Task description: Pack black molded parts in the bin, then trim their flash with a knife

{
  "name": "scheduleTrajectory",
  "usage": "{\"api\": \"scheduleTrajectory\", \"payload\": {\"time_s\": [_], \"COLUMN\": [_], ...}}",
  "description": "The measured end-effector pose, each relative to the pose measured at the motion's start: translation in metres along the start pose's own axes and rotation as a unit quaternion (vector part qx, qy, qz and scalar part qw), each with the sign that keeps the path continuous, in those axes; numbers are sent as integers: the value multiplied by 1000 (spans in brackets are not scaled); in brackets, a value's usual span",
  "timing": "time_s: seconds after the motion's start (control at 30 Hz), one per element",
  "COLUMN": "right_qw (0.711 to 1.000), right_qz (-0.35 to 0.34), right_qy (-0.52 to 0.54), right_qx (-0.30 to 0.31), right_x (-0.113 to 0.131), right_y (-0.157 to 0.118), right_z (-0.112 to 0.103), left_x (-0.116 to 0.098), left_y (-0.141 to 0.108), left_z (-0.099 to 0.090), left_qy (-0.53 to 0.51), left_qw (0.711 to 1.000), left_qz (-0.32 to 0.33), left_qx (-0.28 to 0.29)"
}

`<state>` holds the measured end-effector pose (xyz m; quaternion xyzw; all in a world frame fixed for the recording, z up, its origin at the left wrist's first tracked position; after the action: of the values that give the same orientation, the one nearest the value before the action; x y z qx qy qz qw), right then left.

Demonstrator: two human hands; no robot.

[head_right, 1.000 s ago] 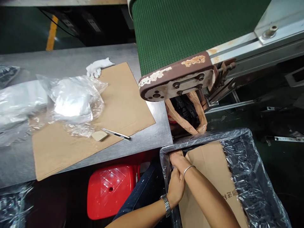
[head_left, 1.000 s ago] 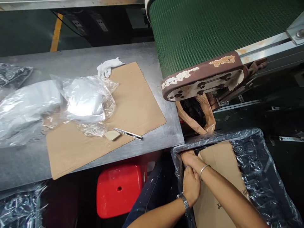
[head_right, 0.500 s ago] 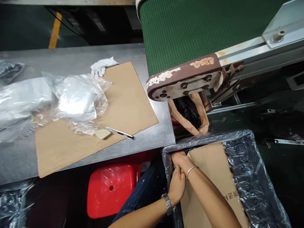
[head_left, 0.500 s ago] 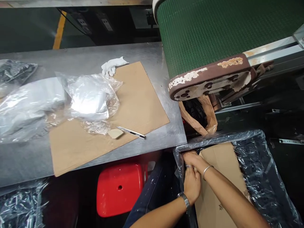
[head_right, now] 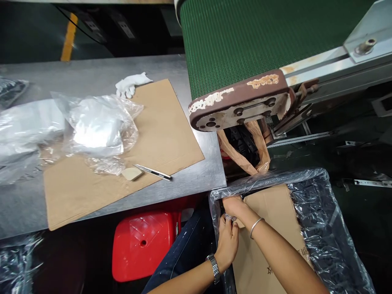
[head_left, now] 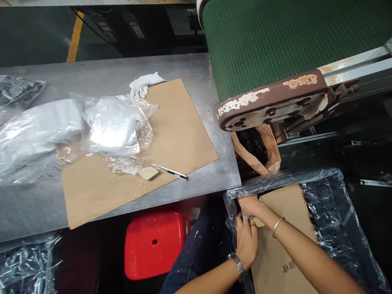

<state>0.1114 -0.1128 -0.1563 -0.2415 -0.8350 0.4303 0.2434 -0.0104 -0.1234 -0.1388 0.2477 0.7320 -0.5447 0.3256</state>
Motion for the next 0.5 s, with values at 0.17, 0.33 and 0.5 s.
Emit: {"api": "scheduleTrajectory", "payload": {"time_s": [0.17,0.33,0.5], "right_qw": [999,997,995], "right_qz": [2,12,2], "right_qy": [-37,-44,-41], "right_qx": [31,67,94], "right_x": [-4,-5,-2], "right_y": [-16,-10,-5], "right_z": [-4,2,4], "left_x": [-3,0,-4], "left_y": [-2,4,11], "left_z": [-2,-1,-3], "left_qy": [4,5,5], "left_qw": [999,999,999], "left_qz": [15,-7,-34], "left_qx": [-39,-43,-42]}}
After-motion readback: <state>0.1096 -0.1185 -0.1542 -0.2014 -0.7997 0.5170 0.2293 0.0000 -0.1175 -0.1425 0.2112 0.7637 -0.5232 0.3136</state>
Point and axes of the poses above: each hand's wrist, its own y-axis towards the middle knuckle, its own z-axis out of the palm, x = y × z, the point moved 2 cm from there along y, towards the middle knuckle, and after that the axes turned 3 degrees about -y, right-handed, at the moved point
